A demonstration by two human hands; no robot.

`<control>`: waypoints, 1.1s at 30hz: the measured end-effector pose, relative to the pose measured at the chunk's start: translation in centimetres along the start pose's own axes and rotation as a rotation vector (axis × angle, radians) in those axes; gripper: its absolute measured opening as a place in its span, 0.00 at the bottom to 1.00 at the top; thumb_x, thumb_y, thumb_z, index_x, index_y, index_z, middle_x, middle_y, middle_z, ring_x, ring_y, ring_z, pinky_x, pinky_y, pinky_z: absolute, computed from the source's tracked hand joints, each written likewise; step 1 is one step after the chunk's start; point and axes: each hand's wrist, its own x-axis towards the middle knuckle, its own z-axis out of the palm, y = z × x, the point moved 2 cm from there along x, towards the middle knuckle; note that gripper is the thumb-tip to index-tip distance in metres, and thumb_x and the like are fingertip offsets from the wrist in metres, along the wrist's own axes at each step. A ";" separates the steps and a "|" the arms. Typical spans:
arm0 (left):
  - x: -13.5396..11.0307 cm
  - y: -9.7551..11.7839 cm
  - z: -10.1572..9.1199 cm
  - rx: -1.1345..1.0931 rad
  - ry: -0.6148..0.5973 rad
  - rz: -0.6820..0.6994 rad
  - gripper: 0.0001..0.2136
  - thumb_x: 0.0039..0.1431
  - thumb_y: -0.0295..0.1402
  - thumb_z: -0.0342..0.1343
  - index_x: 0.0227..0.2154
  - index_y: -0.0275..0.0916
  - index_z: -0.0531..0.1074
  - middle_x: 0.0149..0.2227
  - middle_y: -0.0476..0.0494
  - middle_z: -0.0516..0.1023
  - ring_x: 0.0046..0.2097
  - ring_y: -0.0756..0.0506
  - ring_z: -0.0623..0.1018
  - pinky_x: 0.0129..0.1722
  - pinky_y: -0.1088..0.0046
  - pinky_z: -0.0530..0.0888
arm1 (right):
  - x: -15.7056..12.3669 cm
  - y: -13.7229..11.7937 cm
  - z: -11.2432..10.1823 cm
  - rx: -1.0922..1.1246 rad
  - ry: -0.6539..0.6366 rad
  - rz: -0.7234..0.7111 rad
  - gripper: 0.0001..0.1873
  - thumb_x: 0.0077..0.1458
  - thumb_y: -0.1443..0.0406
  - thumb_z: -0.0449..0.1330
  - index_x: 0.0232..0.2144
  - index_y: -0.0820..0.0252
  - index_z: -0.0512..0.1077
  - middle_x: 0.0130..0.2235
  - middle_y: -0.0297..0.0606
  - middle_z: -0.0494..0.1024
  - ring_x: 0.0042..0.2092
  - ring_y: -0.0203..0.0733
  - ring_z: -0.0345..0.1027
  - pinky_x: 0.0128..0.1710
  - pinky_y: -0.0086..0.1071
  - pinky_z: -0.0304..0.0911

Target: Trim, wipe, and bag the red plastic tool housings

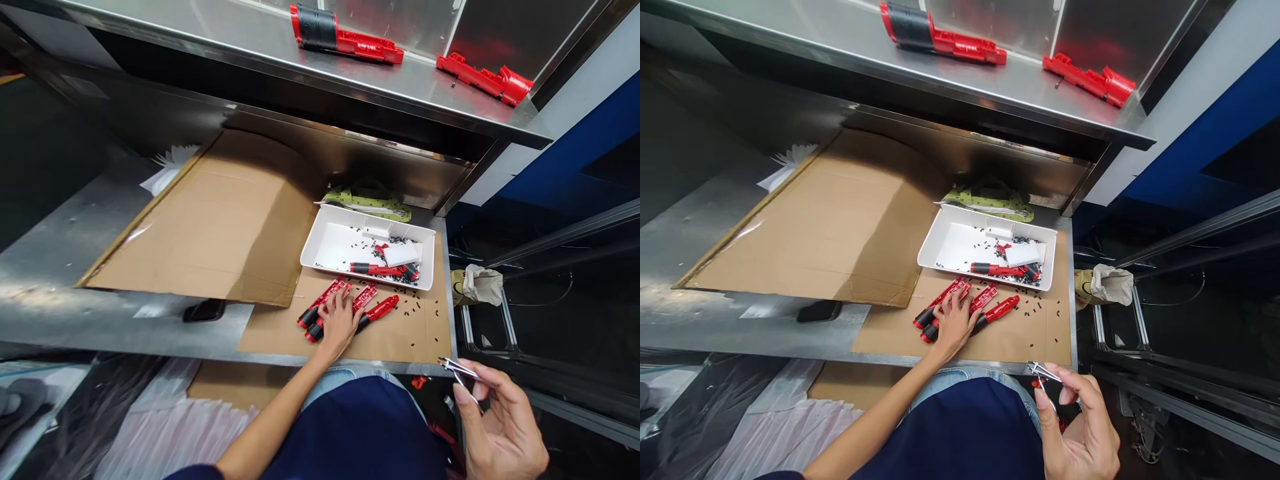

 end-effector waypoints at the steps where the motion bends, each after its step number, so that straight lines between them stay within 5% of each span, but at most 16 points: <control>1: -0.1 0.0 0.0 0.008 0.002 -0.005 0.18 0.66 0.40 0.47 0.49 0.34 0.74 0.64 0.23 0.63 0.63 0.27 0.61 0.56 0.40 0.60 | 0.1 0.0 0.0 0.008 -0.009 -0.008 0.17 0.48 0.72 0.69 0.43 0.61 0.77 0.37 0.41 0.82 0.33 0.38 0.68 0.30 0.32 0.67; 12: 0.1 -0.3 -1.1 -0.146 0.040 0.022 0.12 0.66 0.34 0.49 0.37 0.38 0.78 0.63 0.32 0.68 0.67 0.29 0.57 0.61 0.39 0.52 | 0.4 -0.2 0.1 0.020 -0.073 -0.031 0.18 0.50 0.73 0.68 0.46 0.61 0.76 0.38 0.40 0.81 0.33 0.36 0.67 0.33 0.32 0.70; 21: -0.3 -0.5 -2.8 -0.660 0.098 -0.122 0.08 0.63 0.31 0.52 0.35 0.42 0.77 0.54 0.38 0.79 0.69 0.36 0.57 0.67 0.47 0.37 | 0.1 -0.1 0.1 0.042 -0.072 0.011 0.16 0.51 0.72 0.68 0.44 0.61 0.76 0.37 0.40 0.80 0.33 0.37 0.67 0.32 0.32 0.68; 25: 0.0 0.1 -3.8 -1.082 0.036 -0.309 0.06 0.60 0.36 0.57 0.31 0.39 0.75 0.45 0.36 0.81 0.62 0.35 0.69 0.65 0.51 0.54 | 0.0 -0.2 0.1 0.054 -0.076 0.064 0.15 0.51 0.70 0.68 0.44 0.60 0.76 0.37 0.40 0.80 0.33 0.36 0.65 0.33 0.31 0.68; 28: -0.3 1.9 -5.2 -1.433 -0.110 -0.438 0.10 0.58 0.40 0.59 0.34 0.38 0.73 0.34 0.40 0.81 0.47 0.37 0.79 0.52 0.57 0.72 | 0.0 -0.2 0.3 0.068 -0.099 0.070 0.15 0.52 0.70 0.68 0.44 0.60 0.76 0.37 0.40 0.81 0.33 0.36 0.65 0.33 0.30 0.68; 33: -1.6 5.4 -9.2 -1.813 -0.383 -0.573 0.09 0.62 0.35 0.57 0.41 0.36 0.73 0.27 0.48 0.74 0.31 0.48 0.78 0.35 0.70 0.78 | -0.1 -0.5 0.9 0.062 -0.157 0.039 0.24 0.52 0.69 0.68 0.52 0.62 0.71 0.37 0.42 0.83 0.33 0.37 0.71 0.30 0.28 0.68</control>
